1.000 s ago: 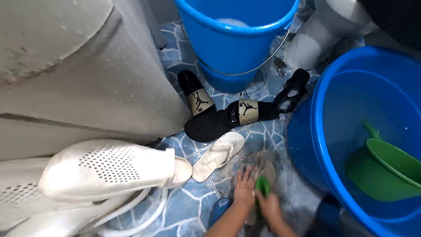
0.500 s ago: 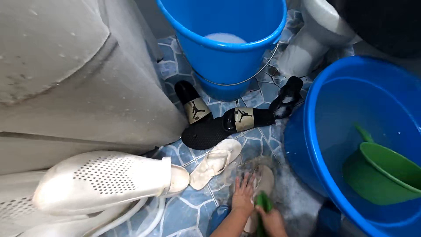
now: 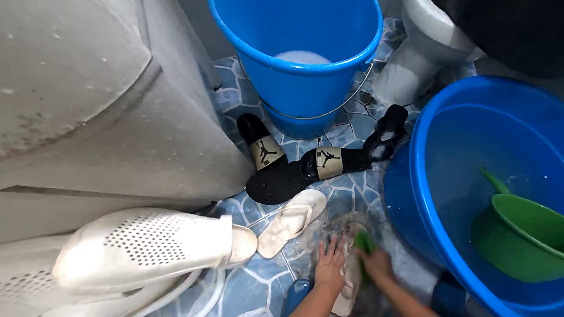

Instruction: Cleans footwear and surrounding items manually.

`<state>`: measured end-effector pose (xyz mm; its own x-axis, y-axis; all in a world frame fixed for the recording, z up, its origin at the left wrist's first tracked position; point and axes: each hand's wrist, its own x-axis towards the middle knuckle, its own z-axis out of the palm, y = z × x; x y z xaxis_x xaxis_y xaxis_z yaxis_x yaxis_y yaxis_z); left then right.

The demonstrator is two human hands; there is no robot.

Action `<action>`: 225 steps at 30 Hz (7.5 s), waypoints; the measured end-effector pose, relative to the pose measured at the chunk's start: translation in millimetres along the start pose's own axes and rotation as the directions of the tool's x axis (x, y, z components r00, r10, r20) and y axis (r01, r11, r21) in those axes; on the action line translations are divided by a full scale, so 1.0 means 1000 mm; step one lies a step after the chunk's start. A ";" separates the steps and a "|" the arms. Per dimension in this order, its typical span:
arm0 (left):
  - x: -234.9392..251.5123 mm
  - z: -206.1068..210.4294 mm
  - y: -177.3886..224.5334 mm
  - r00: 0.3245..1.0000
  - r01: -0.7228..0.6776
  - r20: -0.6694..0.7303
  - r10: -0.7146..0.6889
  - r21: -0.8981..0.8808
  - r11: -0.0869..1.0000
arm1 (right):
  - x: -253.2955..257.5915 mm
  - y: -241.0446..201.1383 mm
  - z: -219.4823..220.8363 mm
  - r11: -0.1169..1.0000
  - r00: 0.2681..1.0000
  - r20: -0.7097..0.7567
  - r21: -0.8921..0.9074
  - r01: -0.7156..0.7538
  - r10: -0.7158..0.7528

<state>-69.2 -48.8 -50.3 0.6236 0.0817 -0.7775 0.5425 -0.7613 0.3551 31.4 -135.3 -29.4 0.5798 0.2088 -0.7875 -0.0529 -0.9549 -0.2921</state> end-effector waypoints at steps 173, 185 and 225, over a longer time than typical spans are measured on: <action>0.024 0.002 -0.035 0.983 0.005 -0.180 -0.044 -0.209 0.978 | 0.019 -0.038 0.021 0.988 0.985 -0.066 -0.011 0.157 -0.158; 0.028 -0.002 -0.040 0.989 -0.074 -0.143 0.040 -0.237 0.969 | 0.062 -0.090 -0.021 0.972 0.989 -0.028 -0.190 0.137 -0.145; 0.018 -0.013 -0.021 0.989 0.085 -0.127 -0.080 0.034 0.996 | -0.028 0.042 -0.005 0.732 0.807 0.581 -0.502 0.460 -0.109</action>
<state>-62.1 -23.3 -65.3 0.6445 0.2236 -0.7312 0.5741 -0.7732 0.2695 16.7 -181.9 -16.7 0.0014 0.3951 -0.9186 0.6362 -0.7091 -0.3041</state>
